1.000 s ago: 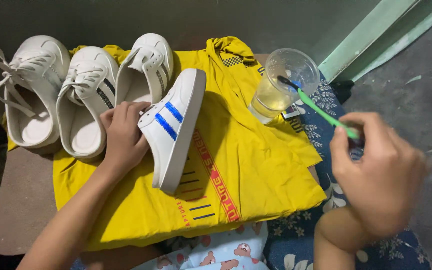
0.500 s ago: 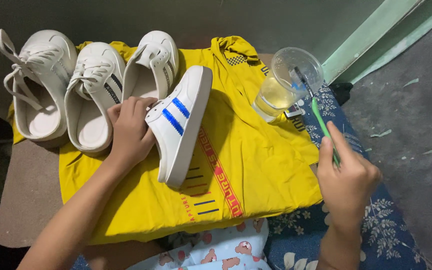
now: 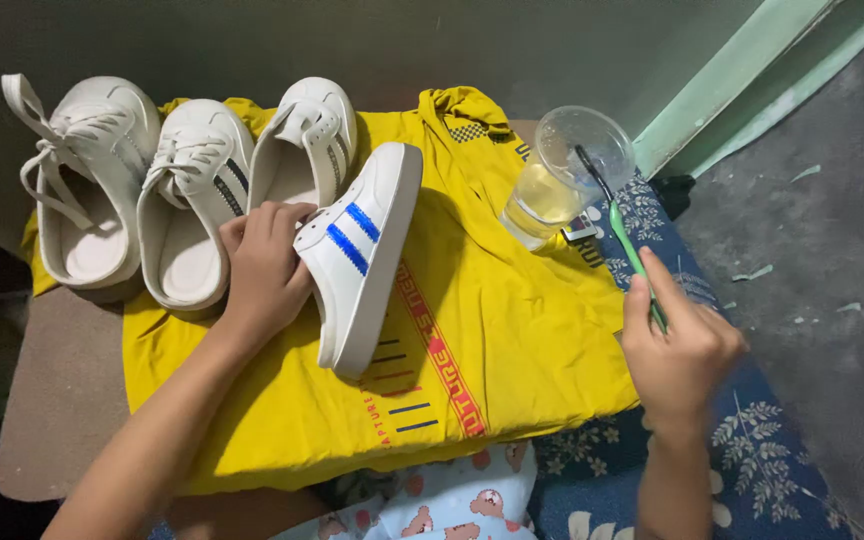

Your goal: The person cleans a white sneaker with blue stripes using a green toothbrush and a liquid solution from a plastic cup. They repeatedly dip the brush into the cup and scrub the shoe's surface while holding it steady on a yellow cloth.

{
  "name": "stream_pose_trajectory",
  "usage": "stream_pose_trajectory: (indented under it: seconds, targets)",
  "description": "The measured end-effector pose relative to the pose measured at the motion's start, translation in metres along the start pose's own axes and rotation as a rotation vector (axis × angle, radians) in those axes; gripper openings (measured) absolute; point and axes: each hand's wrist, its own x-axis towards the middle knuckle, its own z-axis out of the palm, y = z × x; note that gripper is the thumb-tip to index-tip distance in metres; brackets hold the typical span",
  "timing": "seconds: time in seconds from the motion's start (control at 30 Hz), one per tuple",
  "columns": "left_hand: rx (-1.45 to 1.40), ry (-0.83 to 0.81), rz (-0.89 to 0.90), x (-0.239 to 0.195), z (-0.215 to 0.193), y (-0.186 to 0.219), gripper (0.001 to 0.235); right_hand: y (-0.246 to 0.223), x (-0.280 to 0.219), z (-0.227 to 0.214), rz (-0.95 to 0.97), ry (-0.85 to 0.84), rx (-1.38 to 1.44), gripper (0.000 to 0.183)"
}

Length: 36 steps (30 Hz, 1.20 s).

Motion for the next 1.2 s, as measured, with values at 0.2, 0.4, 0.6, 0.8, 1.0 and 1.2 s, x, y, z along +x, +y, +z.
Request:
stream_pose_trajectory:
  seconds: [0.2, 0.4, 0.6, 0.8, 1.0, 1.2]
  targets:
    - [0.011, -0.009, -0.013, 0.000, -0.001, 0.002, 0.038, 0.004, -0.004, 0.015, 0.017, 0.093, 0.148, 0.028]
    - [-0.005, 0.001, -0.003, 0.000, -0.001, 0.001, 0.040, 0.020, -0.007, 0.019, -0.097, 0.105, -0.015, 0.028]
    - [0.001, -0.018, -0.017, 0.000, -0.001, 0.001, 0.039, 0.019, -0.004, 0.012, -0.085, 0.085, 0.009, 0.031]
    - [-0.001, -0.005, -0.002, 0.000, -0.002, 0.001, 0.038, 0.030, -0.005, 0.011, -0.129, 0.096, -0.003, 0.030]
    - [-0.001, -0.015, -0.002, 0.000, -0.002, 0.002, 0.038, 0.037, -0.007, 0.012, -0.070, 0.016, 0.153, 0.032]
    - [0.003, -0.009, 0.014, 0.000, -0.002, 0.001, 0.038, 0.019, -0.001, 0.004, -0.002, 0.007, 0.206, 0.034]
